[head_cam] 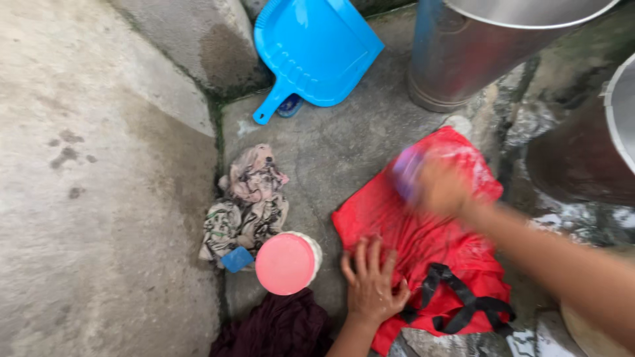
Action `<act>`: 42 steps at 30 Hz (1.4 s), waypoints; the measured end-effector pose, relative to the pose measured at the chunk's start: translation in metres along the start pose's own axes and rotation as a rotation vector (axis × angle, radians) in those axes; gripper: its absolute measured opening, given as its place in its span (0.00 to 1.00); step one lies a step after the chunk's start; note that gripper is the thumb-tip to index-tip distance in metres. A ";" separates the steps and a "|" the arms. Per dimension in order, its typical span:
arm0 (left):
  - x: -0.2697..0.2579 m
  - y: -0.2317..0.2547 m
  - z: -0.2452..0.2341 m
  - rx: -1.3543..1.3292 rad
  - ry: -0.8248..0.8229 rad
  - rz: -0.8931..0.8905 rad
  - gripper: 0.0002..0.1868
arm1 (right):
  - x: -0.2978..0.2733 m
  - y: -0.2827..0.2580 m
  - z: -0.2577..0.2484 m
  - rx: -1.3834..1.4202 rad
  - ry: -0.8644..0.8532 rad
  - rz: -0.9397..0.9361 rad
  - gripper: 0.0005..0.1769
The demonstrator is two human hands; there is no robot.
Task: The person washes clothes by hand, applying soap, scrubbing garments with a brush and by hand, pouring water over them, and wringing them.
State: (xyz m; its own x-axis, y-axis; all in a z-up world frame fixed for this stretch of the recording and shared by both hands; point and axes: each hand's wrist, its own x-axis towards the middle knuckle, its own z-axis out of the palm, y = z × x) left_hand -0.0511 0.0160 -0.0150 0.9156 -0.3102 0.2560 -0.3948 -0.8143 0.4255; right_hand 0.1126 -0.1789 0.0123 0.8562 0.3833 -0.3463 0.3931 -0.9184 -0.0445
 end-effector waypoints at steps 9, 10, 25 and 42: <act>-0.004 -0.010 0.023 0.029 -0.079 -0.071 0.16 | -0.046 0.103 0.010 0.013 0.032 0.589 0.43; -0.004 -0.011 0.025 -0.003 -0.078 -0.096 0.13 | -0.051 0.104 0.005 0.055 -0.015 0.620 0.48; 0.121 -0.015 -0.003 0.142 0.543 -0.349 0.35 | -0.158 0.087 0.086 0.446 0.232 0.707 0.58; -0.054 -0.023 0.018 0.007 -0.143 -0.065 0.15 | -0.054 0.053 0.026 -0.052 0.232 0.571 0.37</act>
State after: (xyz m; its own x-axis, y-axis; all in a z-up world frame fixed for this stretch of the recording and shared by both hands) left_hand -0.0899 0.0430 -0.0539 0.9409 -0.3229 0.1020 -0.3344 -0.8384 0.4305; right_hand 0.0783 -0.2508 0.0044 0.9845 -0.1508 -0.0891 -0.1380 -0.9811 0.1359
